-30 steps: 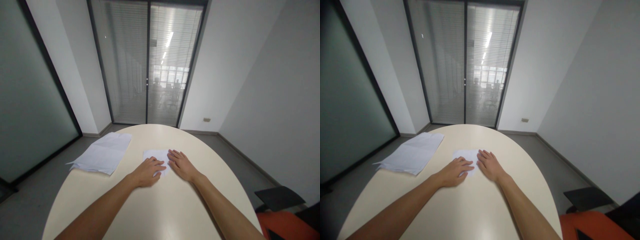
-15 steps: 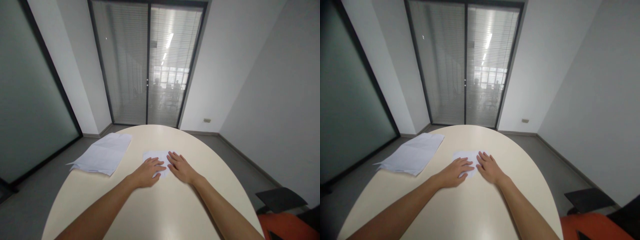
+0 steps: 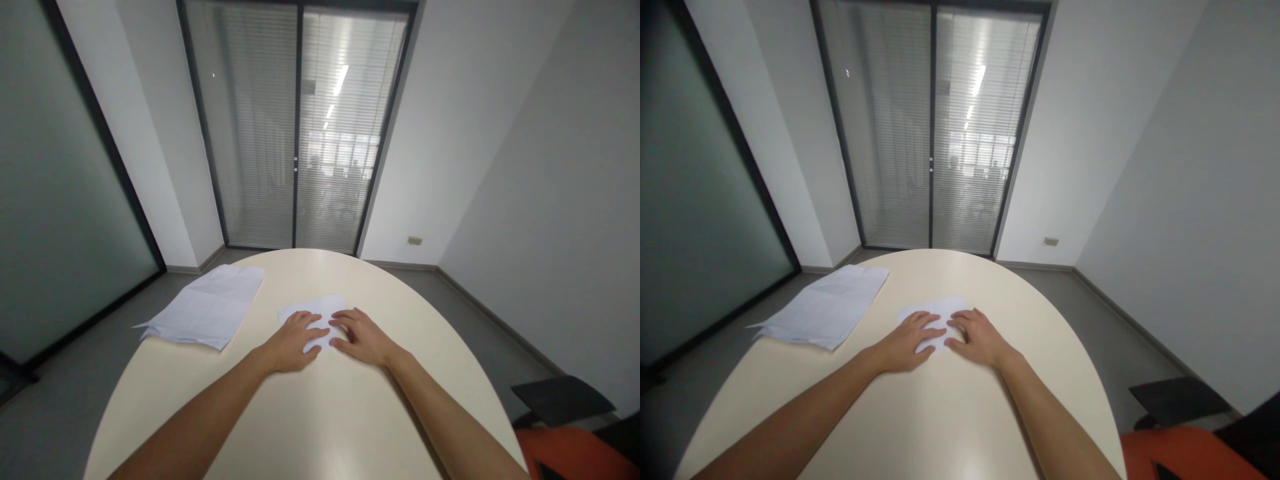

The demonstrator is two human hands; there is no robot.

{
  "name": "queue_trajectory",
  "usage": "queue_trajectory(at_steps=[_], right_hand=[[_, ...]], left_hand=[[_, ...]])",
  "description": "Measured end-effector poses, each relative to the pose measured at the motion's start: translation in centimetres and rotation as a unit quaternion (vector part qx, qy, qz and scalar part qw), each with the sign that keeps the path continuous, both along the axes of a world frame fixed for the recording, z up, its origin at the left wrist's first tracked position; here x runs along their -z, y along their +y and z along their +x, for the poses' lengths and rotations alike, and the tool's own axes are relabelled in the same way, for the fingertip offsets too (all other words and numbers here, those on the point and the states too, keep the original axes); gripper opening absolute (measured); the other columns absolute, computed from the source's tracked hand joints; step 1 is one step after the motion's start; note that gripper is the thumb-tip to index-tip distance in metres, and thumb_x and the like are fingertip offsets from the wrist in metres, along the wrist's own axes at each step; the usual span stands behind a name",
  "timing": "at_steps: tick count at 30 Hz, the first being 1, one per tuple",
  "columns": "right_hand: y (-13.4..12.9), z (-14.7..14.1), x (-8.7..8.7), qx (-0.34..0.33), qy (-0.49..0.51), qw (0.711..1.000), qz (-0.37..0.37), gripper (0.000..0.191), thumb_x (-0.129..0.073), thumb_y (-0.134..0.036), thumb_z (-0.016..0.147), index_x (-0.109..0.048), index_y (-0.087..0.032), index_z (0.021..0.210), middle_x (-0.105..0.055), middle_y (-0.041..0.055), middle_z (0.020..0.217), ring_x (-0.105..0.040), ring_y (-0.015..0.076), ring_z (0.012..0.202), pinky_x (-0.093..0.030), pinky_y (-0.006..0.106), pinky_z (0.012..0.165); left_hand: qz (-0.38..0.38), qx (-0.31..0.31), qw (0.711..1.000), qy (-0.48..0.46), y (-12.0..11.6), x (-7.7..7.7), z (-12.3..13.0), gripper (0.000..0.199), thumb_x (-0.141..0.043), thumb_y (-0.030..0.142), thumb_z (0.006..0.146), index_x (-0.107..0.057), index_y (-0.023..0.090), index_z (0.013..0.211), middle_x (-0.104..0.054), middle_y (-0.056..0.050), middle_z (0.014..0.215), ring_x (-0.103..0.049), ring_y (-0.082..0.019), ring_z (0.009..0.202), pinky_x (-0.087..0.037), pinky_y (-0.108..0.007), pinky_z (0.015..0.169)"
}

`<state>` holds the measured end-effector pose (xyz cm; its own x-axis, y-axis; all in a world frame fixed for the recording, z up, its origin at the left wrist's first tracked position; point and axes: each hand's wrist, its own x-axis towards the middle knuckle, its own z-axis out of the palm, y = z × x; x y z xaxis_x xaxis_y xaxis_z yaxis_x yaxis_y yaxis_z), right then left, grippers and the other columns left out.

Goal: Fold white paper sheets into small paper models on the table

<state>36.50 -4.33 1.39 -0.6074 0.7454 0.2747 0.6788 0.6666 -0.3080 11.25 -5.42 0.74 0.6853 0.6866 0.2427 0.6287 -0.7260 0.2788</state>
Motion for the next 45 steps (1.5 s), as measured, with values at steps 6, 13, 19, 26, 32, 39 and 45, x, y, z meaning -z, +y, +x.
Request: queue_trajectory(at_steps=[6, 13, 19, 26, 32, 39, 45], right_hand=[[0.1, -0.7, 0.0, 0.029, 0.035, 0.999, 0.027, 0.031, -0.069, -0.041, 0.085, -0.067, -0.020, 0.108, -0.068, 0.0101, 0.110, -0.061, 0.0262, 0.104, -0.046, 0.042, 0.095], [1.1, -0.2, 1.1, 0.125, 0.067, 0.990, 0.017, 0.018, -0.066, -0.030, 0.087, -0.070, -0.022, 0.103, -0.068, 0.0072, 0.107, -0.061, 0.0243, 0.104, -0.046, 0.039, 0.095], [1.2, 0.1, 0.9, 0.139, 0.053, 0.988, 0.040, 0.019, -0.064, -0.033, 0.087, -0.070, -0.020, 0.100, -0.070, 0.0088, 0.109, -0.061, 0.0263, 0.109, -0.046, 0.041, 0.097], [0.0, -0.9, 0.2, 0.038, 0.041, 0.997, 0.044, 0.030, -0.071, -0.038, 0.081, -0.068, -0.019, 0.104, -0.067, 0.0131, 0.123, -0.058, 0.0296, 0.117, -0.044, 0.046, 0.103], [0.2, -0.6, 0.6, 0.010, 0.042, 0.999, 0.029, 0.033, -0.066, -0.041, 0.088, -0.068, -0.020, 0.113, -0.065, 0.0136, 0.130, -0.056, 0.0281, 0.124, -0.041, 0.047, 0.109], [0.9, -0.1, 0.8, 0.029, 0.015, 0.998, 0.055, 0.027, -0.055, -0.033, 0.097, -0.074, -0.025, 0.115, -0.066, 0.0094, 0.130, -0.054, 0.0281, 0.128, -0.039, 0.052, 0.111], [0.2, -0.5, 0.4, -0.048, 0.034, 0.998, 0.026, 0.031, -0.054, -0.026, 0.094, -0.072, -0.023, 0.119, -0.069, 0.0091, 0.126, -0.057, 0.0258, 0.126, -0.044, 0.046, 0.110]], left_hand=[[-0.023, 0.015, 1.000, 0.012, 0.3, 0.3, -0.4, 0.050, -0.058, 0.036, 0.091, -0.054, 0.033, 0.141, -0.043, -0.007, 0.154, -0.036, -0.034, 0.141, -0.030, -0.055, 0.116], [-0.013, 0.019, 1.000, 0.009, 0.3, 0.2, -0.4, 0.051, -0.060, 0.037, 0.089, -0.056, 0.033, 0.139, -0.044, -0.006, 0.154, -0.037, -0.034, 0.141, -0.031, -0.054, 0.116], [-0.006, 0.019, 1.000, 0.006, 0.2, 0.2, -0.4, 0.050, -0.060, 0.038, 0.089, -0.056, 0.034, 0.139, -0.044, -0.004, 0.154, -0.039, -0.033, 0.138, -0.032, -0.053, 0.115], [0.012, -0.002, 1.000, 0.002, 0.4, 0.2, 0.0, 0.046, -0.043, 0.022, 0.095, -0.058, 0.032, 0.137, -0.051, -0.003, 0.148, -0.046, -0.028, 0.131, -0.037, -0.051, 0.110], [0.030, -0.039, 0.999, 0.011, 0.4, 0.2, 0.2, 0.042, -0.043, 0.028, 0.097, -0.060, 0.030, 0.135, -0.055, -0.005, 0.144, -0.048, -0.029, 0.125, -0.041, -0.050, 0.104], [0.034, -0.055, 0.998, 0.011, 0.5, 0.4, -0.1, 0.042, -0.046, 0.035, 0.098, -0.059, 0.028, 0.137, -0.055, -0.007, 0.144, -0.047, -0.029, 0.127, -0.040, -0.050, 0.105], [0.020, -0.057, 0.998, 0.023, 0.8, 0.5, -0.1, 0.045, -0.029, 0.032, 0.104, -0.057, 0.029, 0.139, -0.052, -0.005, 0.148, -0.046, -0.027, 0.129, -0.039, -0.049, 0.106]])
